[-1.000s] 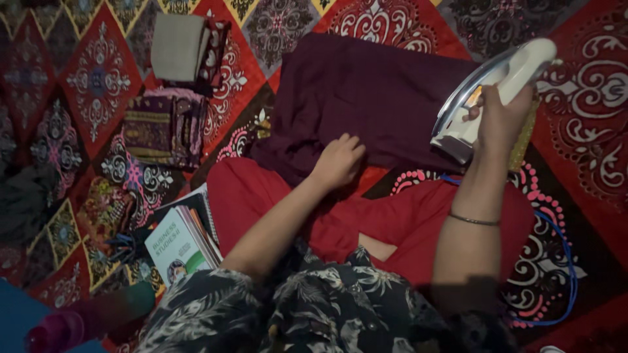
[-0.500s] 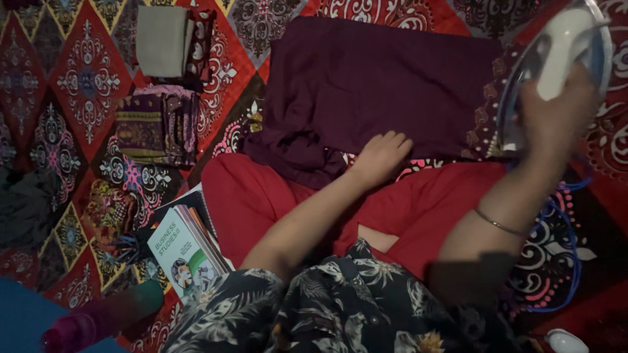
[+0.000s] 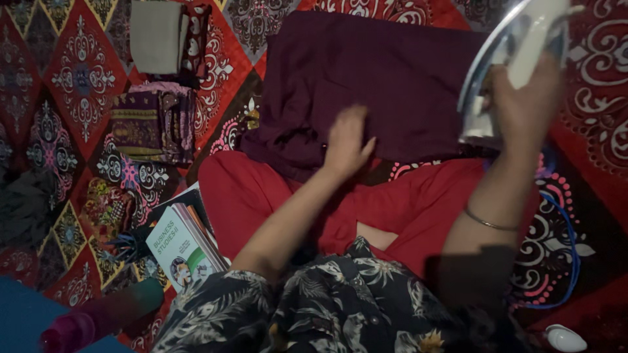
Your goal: The person irons a maroon cloth laid on a patterned floor, smoothing it with an iron and hands, then folds it into a compact rectangle.
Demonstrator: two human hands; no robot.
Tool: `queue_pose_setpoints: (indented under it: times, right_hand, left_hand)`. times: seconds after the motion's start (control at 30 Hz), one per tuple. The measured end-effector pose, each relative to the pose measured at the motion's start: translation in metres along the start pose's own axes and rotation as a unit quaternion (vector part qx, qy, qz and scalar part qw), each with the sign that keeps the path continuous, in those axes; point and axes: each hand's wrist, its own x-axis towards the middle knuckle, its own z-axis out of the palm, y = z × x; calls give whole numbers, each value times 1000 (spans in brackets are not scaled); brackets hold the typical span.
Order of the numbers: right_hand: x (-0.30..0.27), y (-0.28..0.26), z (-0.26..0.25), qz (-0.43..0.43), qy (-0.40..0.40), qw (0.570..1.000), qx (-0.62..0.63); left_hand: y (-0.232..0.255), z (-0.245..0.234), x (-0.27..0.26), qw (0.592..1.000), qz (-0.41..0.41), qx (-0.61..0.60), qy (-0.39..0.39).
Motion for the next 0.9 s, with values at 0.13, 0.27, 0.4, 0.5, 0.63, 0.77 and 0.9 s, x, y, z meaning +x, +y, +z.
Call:
queue_pose_setpoints:
  times: [0.13, 0.27, 0.4, 0.5, 0.63, 0.77, 0.9]
  right_hand:
    - [-10, -37, 44, 58, -69, 995, 48]
    - [-32, -66, 74, 102, -158, 982, 11]
    - [-48, -56, 104, 51, -213, 974, -60]
    - [-53, -35, 126, -72, -194, 969, -135]
    - [-43, -23, 139, -65, -147, 974, -159]
    - [-6, -26, 146, -55, -119, 956, -263]
    - [53, -31, 147, -47, -140, 928, -342]
  left_hand:
    - [-17, -18, 2, 943, -258, -18, -209]
    - [-34, -1, -12, 957, -248, -58, -141]
    - [-55, 38, -27, 958, -254, -134, 26]
    - [-56, 57, -26, 958, -237, -129, 100]
    - [-47, 65, -20, 972, -218, -28, 86]
    - [-41, 54, -20, 970, -226, -46, 79]
    - [-40, 43, -20, 970, -222, -72, 71]
